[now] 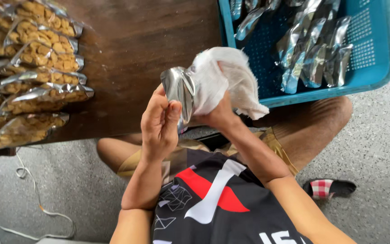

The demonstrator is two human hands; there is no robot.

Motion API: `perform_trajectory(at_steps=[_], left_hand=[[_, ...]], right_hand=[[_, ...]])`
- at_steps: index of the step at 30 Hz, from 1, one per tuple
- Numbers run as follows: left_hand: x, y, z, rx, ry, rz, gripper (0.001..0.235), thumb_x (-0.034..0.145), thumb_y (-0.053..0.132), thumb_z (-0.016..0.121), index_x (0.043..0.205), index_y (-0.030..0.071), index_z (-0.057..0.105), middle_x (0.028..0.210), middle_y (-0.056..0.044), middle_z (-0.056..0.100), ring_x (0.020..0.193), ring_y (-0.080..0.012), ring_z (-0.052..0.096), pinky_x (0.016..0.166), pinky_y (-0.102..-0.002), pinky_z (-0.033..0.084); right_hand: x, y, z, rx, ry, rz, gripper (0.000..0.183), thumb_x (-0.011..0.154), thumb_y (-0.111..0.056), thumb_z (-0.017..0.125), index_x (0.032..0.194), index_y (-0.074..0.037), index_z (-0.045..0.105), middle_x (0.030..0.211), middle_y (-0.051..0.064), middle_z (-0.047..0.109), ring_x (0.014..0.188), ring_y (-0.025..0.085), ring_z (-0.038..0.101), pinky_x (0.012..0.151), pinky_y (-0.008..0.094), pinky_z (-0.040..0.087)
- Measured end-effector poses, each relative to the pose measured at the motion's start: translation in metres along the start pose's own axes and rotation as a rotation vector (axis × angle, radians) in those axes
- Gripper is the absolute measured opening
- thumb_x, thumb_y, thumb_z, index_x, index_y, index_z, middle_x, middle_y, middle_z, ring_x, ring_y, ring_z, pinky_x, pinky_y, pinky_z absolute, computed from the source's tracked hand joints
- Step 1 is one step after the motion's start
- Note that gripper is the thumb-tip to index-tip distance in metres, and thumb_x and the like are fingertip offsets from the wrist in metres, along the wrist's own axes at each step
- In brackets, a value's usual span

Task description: The person sits on the floor and repeatedly wipes the exterior of small snack packages with a white cloth. They pick up each package from a blue basket, wipe it, and place it on a wooden table.

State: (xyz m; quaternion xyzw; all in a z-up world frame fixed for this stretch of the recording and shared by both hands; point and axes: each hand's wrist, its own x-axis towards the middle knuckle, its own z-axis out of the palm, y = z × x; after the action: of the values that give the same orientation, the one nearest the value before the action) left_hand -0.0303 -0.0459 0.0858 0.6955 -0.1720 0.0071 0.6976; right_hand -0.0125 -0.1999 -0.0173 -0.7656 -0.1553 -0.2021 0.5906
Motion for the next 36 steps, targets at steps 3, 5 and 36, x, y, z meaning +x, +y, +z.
perform_trajectory(at_steps=[3,5,36], left_hand=[[-0.022,-0.022,-0.005,0.011,0.053,-0.064,0.026,0.113,0.01,0.058,0.093,0.002,0.044,0.121,-0.01,0.057,0.082,-0.0046,0.047,0.072,-0.017,0.041],[-0.032,-0.029,-0.009,0.037,0.074,-0.065,0.025,0.115,0.009,0.058,0.095,0.001,0.047,0.117,-0.008,0.056,0.085,-0.0045,0.045,0.074,-0.017,0.041],[0.001,-0.051,-0.075,-0.154,-0.077,-0.232,0.064,0.079,0.035,0.094,0.119,0.002,0.057,0.106,-0.014,0.075,0.09,-0.0263,0.07,0.076,-0.039,0.058]], right_hand=[[-0.021,-0.003,0.018,-0.256,0.026,-0.286,0.051,0.085,-0.02,0.077,0.129,0.001,0.06,0.142,0.022,0.052,0.137,0.048,0.048,0.12,0.065,0.032],[-0.016,0.0,0.021,-0.335,0.055,-0.406,0.053,0.083,-0.022,0.078,0.128,0.001,0.06,0.141,0.02,0.052,0.135,0.047,0.049,0.118,0.064,0.035],[-0.018,0.024,0.005,0.417,-0.65,0.526,0.042,0.089,-0.014,0.072,0.128,-0.004,0.064,0.119,0.008,0.073,0.106,0.022,0.068,0.095,0.036,0.055]])
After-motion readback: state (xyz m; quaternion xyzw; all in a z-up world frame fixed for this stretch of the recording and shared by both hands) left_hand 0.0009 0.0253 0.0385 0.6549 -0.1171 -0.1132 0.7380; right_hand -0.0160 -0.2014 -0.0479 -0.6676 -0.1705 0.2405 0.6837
